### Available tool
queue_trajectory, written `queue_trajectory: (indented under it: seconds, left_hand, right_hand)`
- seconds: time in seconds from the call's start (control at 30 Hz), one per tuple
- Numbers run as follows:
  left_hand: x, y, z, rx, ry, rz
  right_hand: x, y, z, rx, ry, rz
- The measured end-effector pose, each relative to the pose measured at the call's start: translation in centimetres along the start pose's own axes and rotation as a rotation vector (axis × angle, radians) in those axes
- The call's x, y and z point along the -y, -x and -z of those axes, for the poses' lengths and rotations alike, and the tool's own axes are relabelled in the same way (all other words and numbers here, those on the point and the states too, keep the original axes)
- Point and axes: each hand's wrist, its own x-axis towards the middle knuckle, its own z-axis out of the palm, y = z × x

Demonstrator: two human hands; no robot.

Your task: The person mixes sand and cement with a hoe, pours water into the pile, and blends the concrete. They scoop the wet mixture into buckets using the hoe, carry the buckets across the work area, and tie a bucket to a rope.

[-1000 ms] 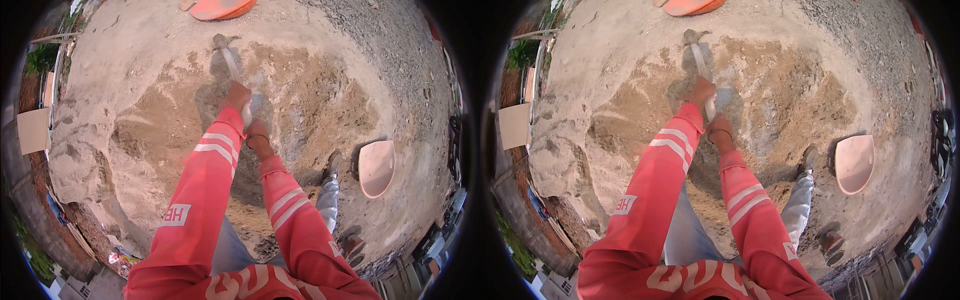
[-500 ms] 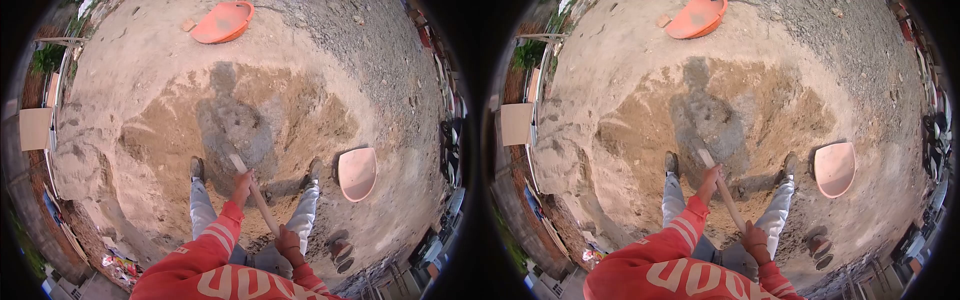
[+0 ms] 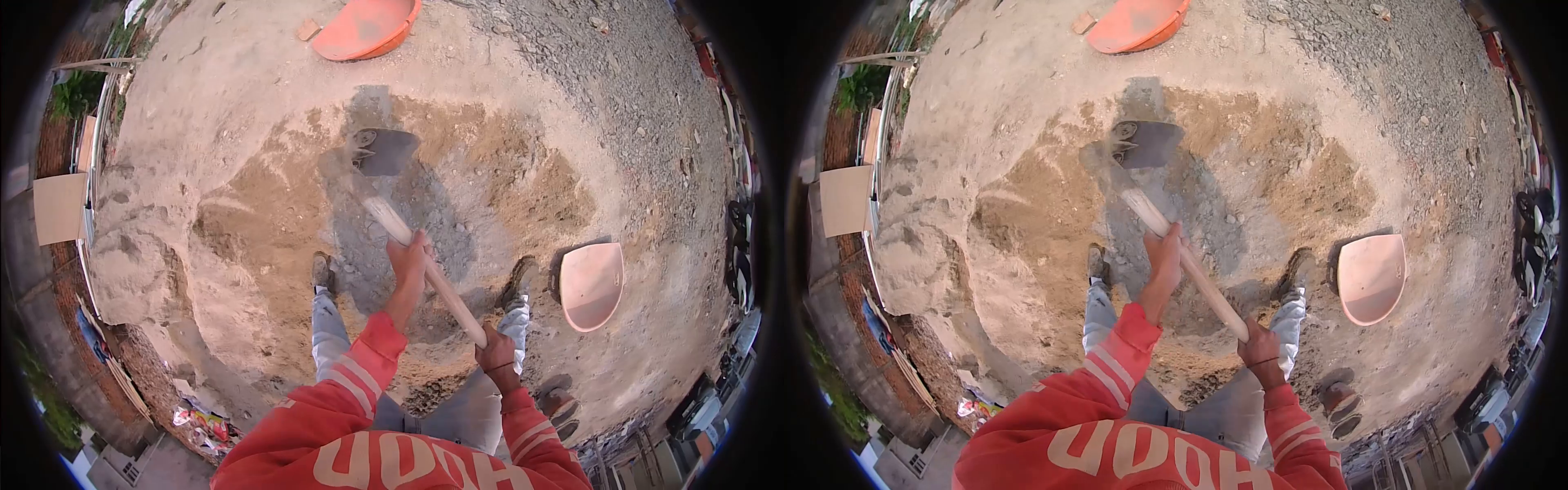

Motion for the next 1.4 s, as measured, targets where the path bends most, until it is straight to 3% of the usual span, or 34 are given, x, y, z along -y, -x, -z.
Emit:
queue_trajectory:
  seconds: [0.1, 0.2, 0.3, 0.37, 0.43, 0.5, 0.67, 0.83, 0.87, 0.9, 1.0, 1.03, 1.13, 1.2, 1.3, 1.4]
  left_hand:
    - [-6.8, -9.8, -7.7, 0.095, -0.276, -0.365]
    - [-4.2, -22.0, -12.3, -0.059, -0.777, -0.759]
    - [-1.6, -25.0, -13.9, 0.078, -1.074, -0.436]
    - [3.9, -29.7, -12.2, 0.134, -1.119, -0.383]
    - [6.2, -28.3, -12.1, 0.171, -1.077, -0.281]
    - [4.4, -21.4, -12.3, 0.174, -0.956, -0.177]
    - [4.7, -15.3, -10.0, 0.147, -1.042, -0.224]
    - [10.4, -14.4, -3.0, 0.014, -1.056, -0.179]
    - [10.0, -11.6, -1.7, -0.047, -0.987, -0.113]
    - [10.0, -8.7, -0.3, -0.107, -0.919, -0.047]
    - [13.2, -0.2, 7.3, -0.051, -0.285, 0.419]
    - [15.7, 3.1, 10.3, -0.073, -0.218, 0.387]
    - [16.5, 14.6, 14.2, -0.193, -0.034, 0.589]
    - [18.3, 18.9, 15.3, -0.327, -0.061, 0.599]
    - [18.6, 18.9, 14.5, -0.371, 0.013, 0.647]
    - [12.2, 12.9, 7.3, -0.174, 0.058, 0.378]
  right_hand:
    - [3.1, -16.2, -3.1, -0.102, -0.155, 0.006]
    - [4.2, -30.8, -6.7, -0.173, -0.325, 0.081]
    - [3.9, -35.4, -9.9, -0.079, -0.446, -0.111]
    - [3.9, -33.5, -11.2, -0.032, -0.497, -0.348]
    - [2.1, -30.5, -12.6, -0.020, -0.462, -0.372]
    - [2.3, -28.4, -11.9, -0.014, -0.470, -0.386]
    - [3.5, -20.6, -10.0, 0.041, -0.448, -0.459]
    - [4.6, -6.6, -8.9, 0.123, -0.351, -0.454]
    - [4.7, -2.6, -7.6, 0.132, -0.183, -0.410]
    - [5.8, 0.8, -4.3, 0.255, -0.133, -0.514]
    - [4.5, 11.0, 0.8, 0.408, 0.106, -0.398]
    - [4.0, 14.3, 2.4, 0.414, 0.112, -0.383]
    - [2.5, 22.9, 5.9, 0.537, 0.205, -0.422]
    - [0.6, 26.5, 6.4, 0.507, 0.219, -0.387]
    - [-1.5, 27.2, 6.0, 0.378, 0.196, -0.324]
    - [-1.9, 19.2, 5.7, 0.199, 0.151, -0.167]
